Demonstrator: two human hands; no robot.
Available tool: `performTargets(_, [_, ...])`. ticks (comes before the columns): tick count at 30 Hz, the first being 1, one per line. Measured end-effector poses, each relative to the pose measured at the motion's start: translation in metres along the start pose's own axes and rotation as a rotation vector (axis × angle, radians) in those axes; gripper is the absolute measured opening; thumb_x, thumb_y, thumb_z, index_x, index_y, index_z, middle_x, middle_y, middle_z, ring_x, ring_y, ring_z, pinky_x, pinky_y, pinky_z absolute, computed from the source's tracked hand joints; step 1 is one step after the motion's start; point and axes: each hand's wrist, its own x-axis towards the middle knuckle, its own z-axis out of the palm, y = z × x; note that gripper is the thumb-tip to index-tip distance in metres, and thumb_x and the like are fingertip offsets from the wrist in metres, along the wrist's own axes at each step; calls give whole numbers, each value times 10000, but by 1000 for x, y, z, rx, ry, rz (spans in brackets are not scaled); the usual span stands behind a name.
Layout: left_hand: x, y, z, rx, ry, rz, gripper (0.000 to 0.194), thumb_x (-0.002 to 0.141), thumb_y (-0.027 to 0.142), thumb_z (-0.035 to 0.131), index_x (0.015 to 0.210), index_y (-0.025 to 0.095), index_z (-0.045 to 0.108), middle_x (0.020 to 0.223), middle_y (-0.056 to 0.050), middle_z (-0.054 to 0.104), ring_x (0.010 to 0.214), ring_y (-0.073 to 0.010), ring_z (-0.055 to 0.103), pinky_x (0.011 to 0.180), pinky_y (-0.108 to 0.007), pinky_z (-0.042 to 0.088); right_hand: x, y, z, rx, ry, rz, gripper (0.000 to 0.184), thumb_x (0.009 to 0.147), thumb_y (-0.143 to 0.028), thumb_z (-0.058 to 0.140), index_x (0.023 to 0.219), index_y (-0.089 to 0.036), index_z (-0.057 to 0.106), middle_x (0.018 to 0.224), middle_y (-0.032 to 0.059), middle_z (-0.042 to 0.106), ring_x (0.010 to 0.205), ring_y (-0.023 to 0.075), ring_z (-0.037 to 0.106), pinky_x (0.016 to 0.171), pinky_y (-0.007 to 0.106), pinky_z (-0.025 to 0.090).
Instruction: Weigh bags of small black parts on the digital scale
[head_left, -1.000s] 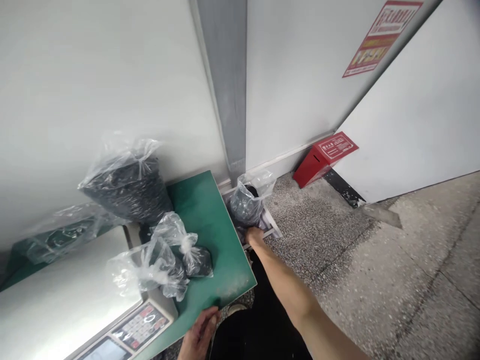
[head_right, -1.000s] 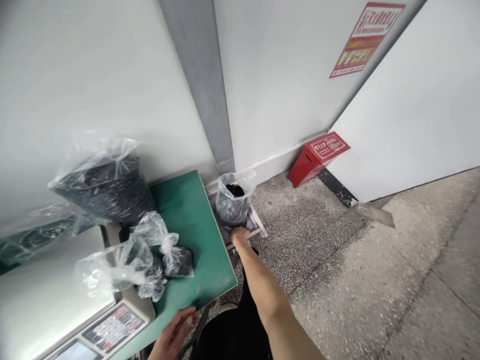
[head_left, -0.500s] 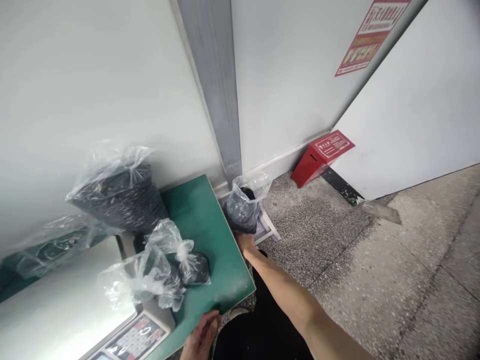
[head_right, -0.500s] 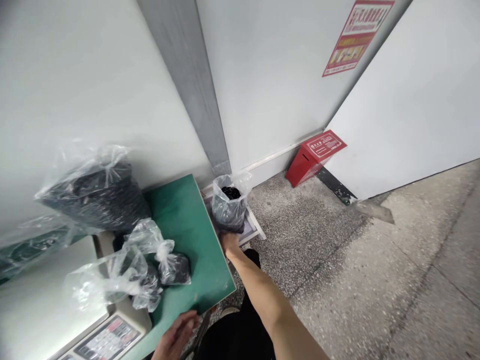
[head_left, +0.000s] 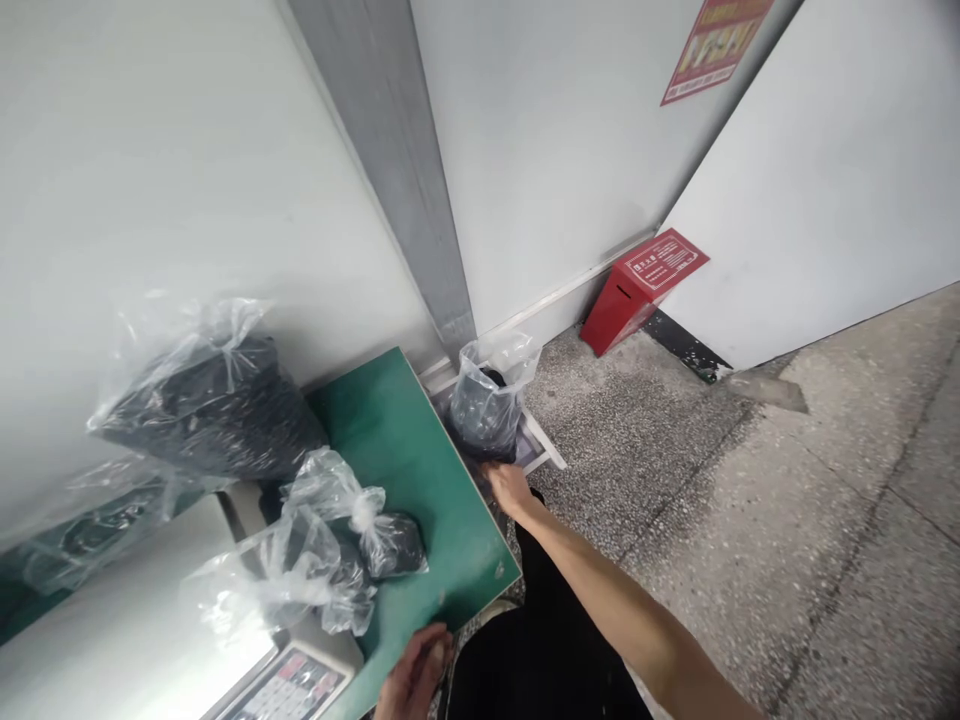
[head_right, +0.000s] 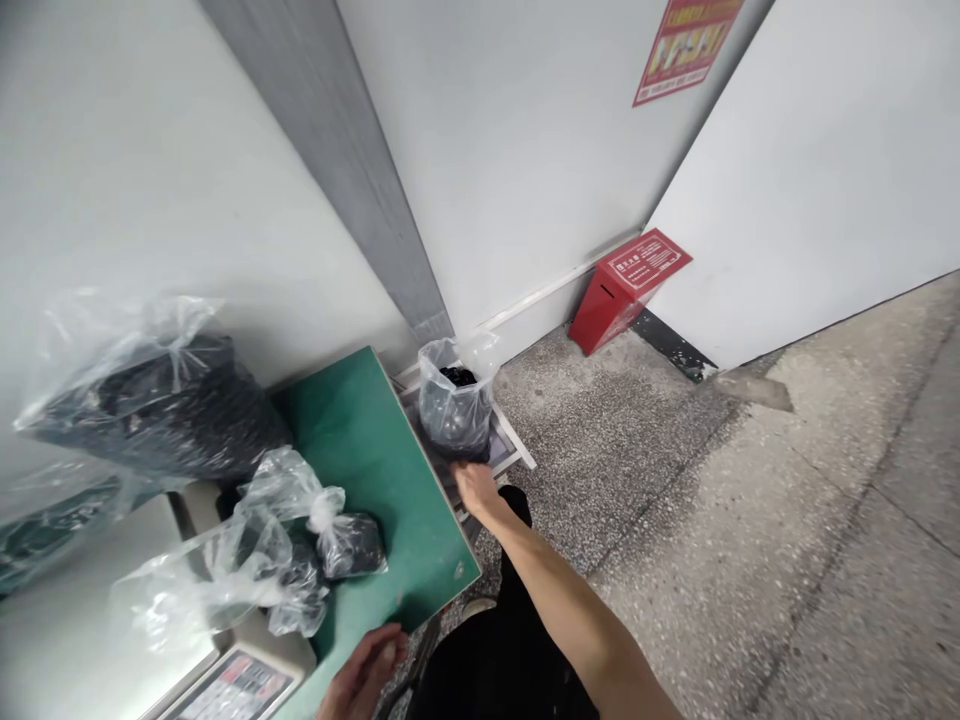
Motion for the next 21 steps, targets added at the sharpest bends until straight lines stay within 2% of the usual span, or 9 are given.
performTargets(2, [1, 2, 0, 17, -2, -1, 532, 697, 692, 627, 924, 215, 687, 849, -54, 749, 829, -240, 710, 784, -299, 586, -14, 5, 0, 31, 66, -49, 236, 947, -127, 435, 1103, -166, 607, 1074, 62, 636, 1005, 182, 581, 909, 333, 444])
performTargets(5, [2, 1, 0, 56, -16, 10, 531, 712, 691, 608, 932, 214, 687, 863, -56, 748, 841, -244, 707, 793, -307, 580, -26, 9, 3, 85, 135, -79, 382, 814, -5, 461, 1118, -190, 603, 1097, 45, 639, 1057, 175, 537, 946, 272, 386])
performTargets(9, [-1, 1, -6, 117, -63, 8, 528, 737, 674, 586, 964, 207, 681, 894, -63, 745, 885, -247, 700, 821, -308, 567, -33, 8, 9, 139, 220, 4, 510, 755, 35, 413, 1194, -189, 545, 1098, 41, 629, 1044, 158, 532, 909, 233, 388])
performTargets(11, [0, 15, -10, 176, -125, 24, 529, 750, 673, 568, 962, 202, 682, 902, -71, 741, 887, -249, 697, 832, -314, 561, -37, 6, 11, 143, 239, 45, 507, 771, 18, 404, 1224, -179, 516, 1073, 53, 627, 1002, 166, 547, 881, 241, 398])
performTargets(13, [7, 44, -11, 263, -182, 94, 501, 785, 647, 545, 968, 201, 683, 940, -79, 733, 908, -250, 689, 844, -321, 554, -41, 4, 12, 128, 235, 41, 465, 783, -9, 434, 1205, -178, 531, 1052, 59, 633, 991, 185, 547, 877, 259, 391])
performTargets(16, [45, 116, 7, 325, -181, 334, 419, 877, 535, 496, 1106, 214, 638, 1112, -90, 685, 1046, -248, 646, 910, -333, 517, -43, 0, 13, 85, 215, -6, 333, 822, -49, 471, 1092, -191, 604, 1032, 56, 650, 1015, 213, 527, 904, 295, 356])
performTargets(17, [65, 143, 18, 318, -193, 450, 410, 890, 501, 498, 1158, 211, 609, 1180, -97, 651, 1088, -246, 624, 943, -343, 496, -42, -2, 13, 69, 213, -14, 290, 846, -64, 464, 1051, -196, 622, 1014, 55, 656, 1012, 219, 523, 904, 307, 348])
performTargets(19, [116, 198, 47, 285, -127, 646, 509, 879, 473, 535, 1284, 165, 506, 1295, -149, 562, 1125, -265, 593, 972, -399, 468, -40, -4, 13, 42, 214, -15, 260, 900, -96, 428, 999, -202, 643, 977, 59, 663, 994, 225, 522, 888, 321, 344])
performTargets(21, [172, 245, 79, 263, -16, 729, 660, 830, 441, 625, 1343, 80, 416, 1386, -229, 454, 1280, -320, 458, 1064, -466, 363, -38, -6, 12, 22, 218, -17, 269, 933, -126, 400, 982, -205, 653, 973, 68, 664, 996, 230, 520, 877, 326, 343])
